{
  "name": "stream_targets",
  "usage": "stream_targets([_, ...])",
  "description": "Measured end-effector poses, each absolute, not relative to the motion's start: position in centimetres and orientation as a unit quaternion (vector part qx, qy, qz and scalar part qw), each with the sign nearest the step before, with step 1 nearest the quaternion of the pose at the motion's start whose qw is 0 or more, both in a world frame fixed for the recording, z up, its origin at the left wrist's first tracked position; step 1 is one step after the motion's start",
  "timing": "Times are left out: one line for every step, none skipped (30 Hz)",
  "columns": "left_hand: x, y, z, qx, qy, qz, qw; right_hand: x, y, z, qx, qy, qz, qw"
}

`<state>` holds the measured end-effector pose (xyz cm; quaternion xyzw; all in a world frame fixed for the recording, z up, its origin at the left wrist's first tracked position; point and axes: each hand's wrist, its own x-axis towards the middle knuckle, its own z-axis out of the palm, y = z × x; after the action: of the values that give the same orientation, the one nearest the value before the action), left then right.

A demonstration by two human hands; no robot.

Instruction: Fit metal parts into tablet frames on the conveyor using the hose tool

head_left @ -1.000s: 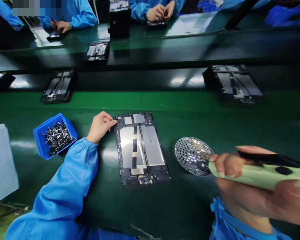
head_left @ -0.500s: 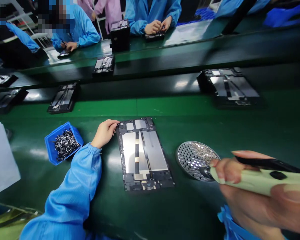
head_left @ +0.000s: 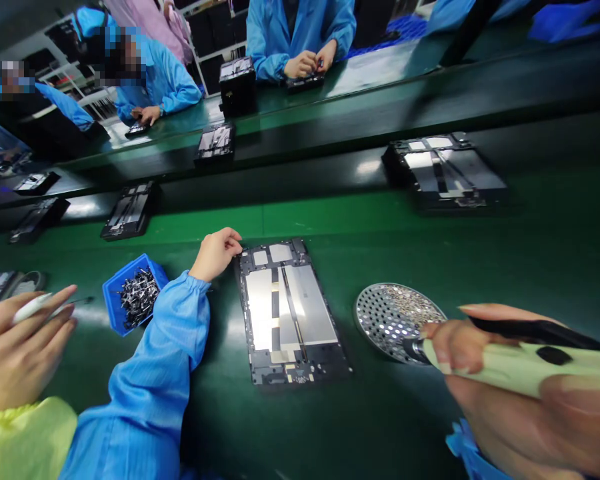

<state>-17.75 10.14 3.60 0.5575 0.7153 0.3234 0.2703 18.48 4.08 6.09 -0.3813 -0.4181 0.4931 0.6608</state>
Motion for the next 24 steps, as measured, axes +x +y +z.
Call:
stream_targets([-17.7, 10.2, 3.6, 0.553, 0.713, 0.328, 0.281, 18.5, 4.1, 6.2, -0.383, -0.419, 0.492, 0.660])
stream_targets([-17.7, 10.3, 3.6, 0.548, 0.709, 0.334, 0.292, 18.5, 4.1, 6.2, -0.385, -0.418, 0.492, 0.660])
stream_targets([-17.7, 10.3, 3.6, 0.542, 0.705, 0.342, 0.304, 18.5, 4.2, 6.1, -0.386, -0.416, 0.492, 0.660])
stream_targets([-17.8, 10.3, 3.6, 0.536, 0.700, 0.351, 0.315, 18.6, 4.2, 6.1, -0.390, -0.414, 0.491, 0.660])
stream_targets([-17.8, 10.3, 3.6, 0.530, 0.696, 0.359, 0.324, 18.6, 4.2, 6.0, -0.395, -0.411, 0.492, 0.658])
stream_targets([-17.9, 10.4, 3.6, 0.523, 0.694, 0.367, 0.332, 18.7, 4.2, 5.9, -0.400, -0.410, 0.491, 0.656])
stream_targets([-17.9, 10.4, 3.5, 0.516, 0.692, 0.374, 0.338, 18.8, 4.2, 5.8, -0.405, -0.408, 0.490, 0.656])
stream_targets([-18.0, 10.4, 3.5, 0.509, 0.692, 0.380, 0.342, 18.8, 4.2, 5.7, -0.410, -0.405, 0.488, 0.655])
stream_targets([-18.1, 10.5, 3.4, 0.501, 0.692, 0.386, 0.347, 18.8, 4.2, 5.7, -0.413, -0.403, 0.487, 0.655])
stream_targets([-18.1, 10.5, 3.4, 0.493, 0.691, 0.394, 0.353, 18.8, 4.1, 5.7, -0.415, -0.400, 0.486, 0.657])
stream_targets([-18.1, 10.6, 3.3, 0.483, 0.689, 0.402, 0.361, 18.7, 4.1, 5.7, -0.414, -0.399, 0.486, 0.658])
stream_targets([-18.2, 10.6, 3.1, 0.471, 0.684, 0.413, 0.373, 18.7, 4.1, 5.8, -0.413, -0.398, 0.486, 0.659])
stream_targets([-18.2, 10.7, 3.0, 0.458, 0.678, 0.424, 0.388, 18.6, 4.1, 5.9, -0.413, -0.400, 0.488, 0.657])
stream_targets([-18.2, 10.6, 2.8, 0.445, 0.672, 0.434, 0.403, 18.6, 4.1, 5.9, -0.414, -0.402, 0.490, 0.654])
stream_targets([-18.3, 10.6, 2.7, 0.432, 0.667, 0.442, 0.417, 18.6, 4.0, 6.0, -0.419, -0.402, 0.490, 0.650])
stream_targets([-18.3, 10.5, 2.5, 0.422, 0.662, 0.448, 0.427, 18.6, 4.0, 6.0, -0.424, -0.403, 0.488, 0.648])
stream_targets([-18.4, 10.4, 2.4, 0.416, 0.659, 0.452, 0.434, 18.6, 4.0, 5.9, -0.428, -0.402, 0.485, 0.648])
stream_targets([-18.4, 10.3, 2.2, 0.411, 0.657, 0.455, 0.439, 18.6, 3.9, 5.8, -0.431, -0.399, 0.483, 0.649])
stream_targets([-18.5, 10.1, 2.1, 0.407, 0.656, 0.457, 0.441, 18.7, 3.9, 5.6, -0.431, -0.397, 0.481, 0.653])
stream_targets([-18.6, 10.0, 1.9, 0.403, 0.655, 0.460, 0.443, 18.8, 3.9, 5.4, -0.428, -0.396, 0.479, 0.656])
stream_targets([-18.7, 9.8, 1.8, 0.399, 0.655, 0.463, 0.444, 18.9, 3.9, 5.2, -0.426, -0.398, 0.481, 0.655])
stream_targets([-18.7, 9.7, 1.6, 0.395, 0.655, 0.466, 0.444, 19.0, 3.9, 5.0, -0.427, -0.399, 0.483, 0.652])
stream_targets([-18.8, 9.6, 1.4, 0.391, 0.656, 0.470, 0.442, 19.2, 3.9, 4.8, -0.430, -0.400, 0.485, 0.648])
stream_targets([-18.9, 9.5, 1.2, 0.388, 0.657, 0.475, 0.438, 19.3, 3.8, 4.6, -0.432, -0.400, 0.488, 0.644])
